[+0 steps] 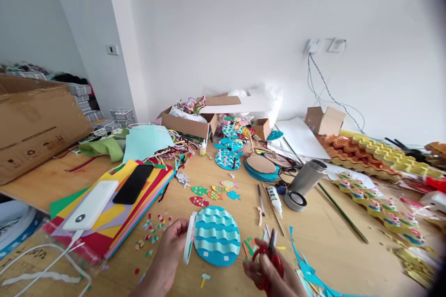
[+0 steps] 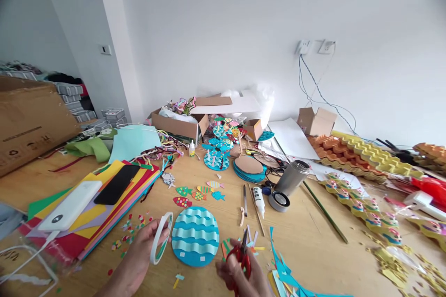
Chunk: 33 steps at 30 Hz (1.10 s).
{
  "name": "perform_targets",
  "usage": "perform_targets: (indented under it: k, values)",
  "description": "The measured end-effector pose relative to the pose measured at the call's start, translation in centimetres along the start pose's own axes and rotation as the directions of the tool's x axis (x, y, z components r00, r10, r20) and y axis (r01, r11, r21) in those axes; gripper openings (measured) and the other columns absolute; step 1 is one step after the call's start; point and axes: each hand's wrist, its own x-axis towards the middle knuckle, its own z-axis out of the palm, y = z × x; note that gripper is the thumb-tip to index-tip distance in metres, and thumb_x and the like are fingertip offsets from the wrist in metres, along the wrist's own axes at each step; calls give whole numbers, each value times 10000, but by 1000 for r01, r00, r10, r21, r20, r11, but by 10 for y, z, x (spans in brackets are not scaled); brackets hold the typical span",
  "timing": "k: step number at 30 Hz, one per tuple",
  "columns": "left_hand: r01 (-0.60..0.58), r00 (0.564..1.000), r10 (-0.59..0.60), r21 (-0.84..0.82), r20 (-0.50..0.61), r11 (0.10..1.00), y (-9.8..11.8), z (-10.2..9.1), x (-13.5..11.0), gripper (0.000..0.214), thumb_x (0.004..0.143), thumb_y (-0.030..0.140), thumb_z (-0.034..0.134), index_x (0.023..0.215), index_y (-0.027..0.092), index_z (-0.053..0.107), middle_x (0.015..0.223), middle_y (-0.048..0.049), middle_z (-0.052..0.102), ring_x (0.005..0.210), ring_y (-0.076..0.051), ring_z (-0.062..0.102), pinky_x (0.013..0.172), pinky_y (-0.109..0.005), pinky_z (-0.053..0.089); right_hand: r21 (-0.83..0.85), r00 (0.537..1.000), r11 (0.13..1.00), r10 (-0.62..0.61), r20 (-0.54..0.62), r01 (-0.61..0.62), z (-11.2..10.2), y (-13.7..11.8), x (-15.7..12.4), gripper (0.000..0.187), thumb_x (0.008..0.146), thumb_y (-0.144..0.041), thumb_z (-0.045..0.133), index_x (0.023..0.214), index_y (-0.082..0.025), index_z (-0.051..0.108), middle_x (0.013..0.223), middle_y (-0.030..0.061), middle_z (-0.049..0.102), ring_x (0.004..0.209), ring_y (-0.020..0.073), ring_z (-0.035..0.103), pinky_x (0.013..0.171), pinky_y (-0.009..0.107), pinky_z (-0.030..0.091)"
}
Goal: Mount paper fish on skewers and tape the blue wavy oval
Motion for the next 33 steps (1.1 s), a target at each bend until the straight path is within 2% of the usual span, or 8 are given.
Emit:
perform_targets:
  k: [5, 11, 17, 21, 24, 28, 30, 33]
  values:
    - [10, 996, -15, -59, -88, 998, -6, -1, 3, 278, 520, 367, 736, 653, 153, 618, 624, -2, 585, 621, -141, 543, 598, -240, 429, -150, 999, 988, 22, -31, -26, 10, -16, 29, 629, 656, -577, 714, 1109, -173, 550, 961, 74, 653, 966, 246, 644, 851, 353, 488]
    - [44, 996, -53, -125, -70, 991, -9, 8, 16, 291, 514, 375, 753, 629, 143, 619, 599, 2, 571, 593, -126, 524, 582, -230, 412, -165, 998, 985, 56, -24, -59, 17, -8, 57, 646, 631, -591, 719, 1069, -141, 566, 892, 65, 626, 891, 232, 633, 776, 345, 530]
    - [-6, 999, 0, -148, -44, 989, -9, 33, 34, 247, 573, 324, 722, 698, 129, 637, 620, -1, 581, 595, -118, 518, 582, -223, 414, -163, 1000, 986, 24, -12, -26, 11, -15, 72, 628, 618, -577, 732, 1037, -135, 575, 864, 42, 628, 833, 191, 628, 743, 288, 522]
    - [-105, 993, 102, -70, -54, 992, -19, 47, 39, 257, 614, 343, 710, 733, 132, 627, 686, -32, 616, 657, -152, 560, 638, -250, 453, -257, 989, 964, -99, -105, 69, -3, -35, 82, 652, 620, -573, 732, 1083, -147, 560, 807, 23, 617, 750, 171, 608, 528, 211, 458]
    - [-205, 978, 205, 5, -33, 979, -38, 54, 31, 299, 699, 413, 667, 804, 136, 624, 780, -72, 644, 747, -183, 586, 687, -268, 468, -235, 966, 957, -210, -148, 172, -7, -61, 82, 631, 621, -495, 766, 1121, -185, 539, 706, -25, 568, 593, 113, 522, 433, 173, 355]
    - [-222, 975, 222, -28, -4, 975, -56, 62, 15, 372, 739, 512, 621, 809, 148, 603, 751, -59, 620, 691, -162, 578, 637, -247, 467, -48, 970, 972, -234, -63, 231, 4, -88, 67, 503, 644, -401, 773, 1053, -205, 555, 705, -23, 576, 571, 101, 492, 514, 199, 417]
    - [-209, 978, 208, -20, -10, 978, -55, 62, 12, 392, 736, 540, 616, 806, 155, 594, 755, -55, 618, 681, -159, 582, 632, -246, 474, -61, 976, 975, -214, -41, 212, 12, -85, 55, 466, 676, -411, 750, 1052, -215, 557, 702, -17, 588, 565, 107, 493, 505, 203, 412]
    - [-195, 980, 196, 27, -21, 980, -47, 59, 13, 393, 756, 548, 594, 824, 161, 576, 759, -48, 615, 658, -153, 581, 624, -251, 480, -116, 980, 975, -196, -41, 190, 22, -53, 34, 495, 693, -487, 720, 1071, -209, 562, 698, 1, 611, 561, 125, 518, 523, 229, 430]
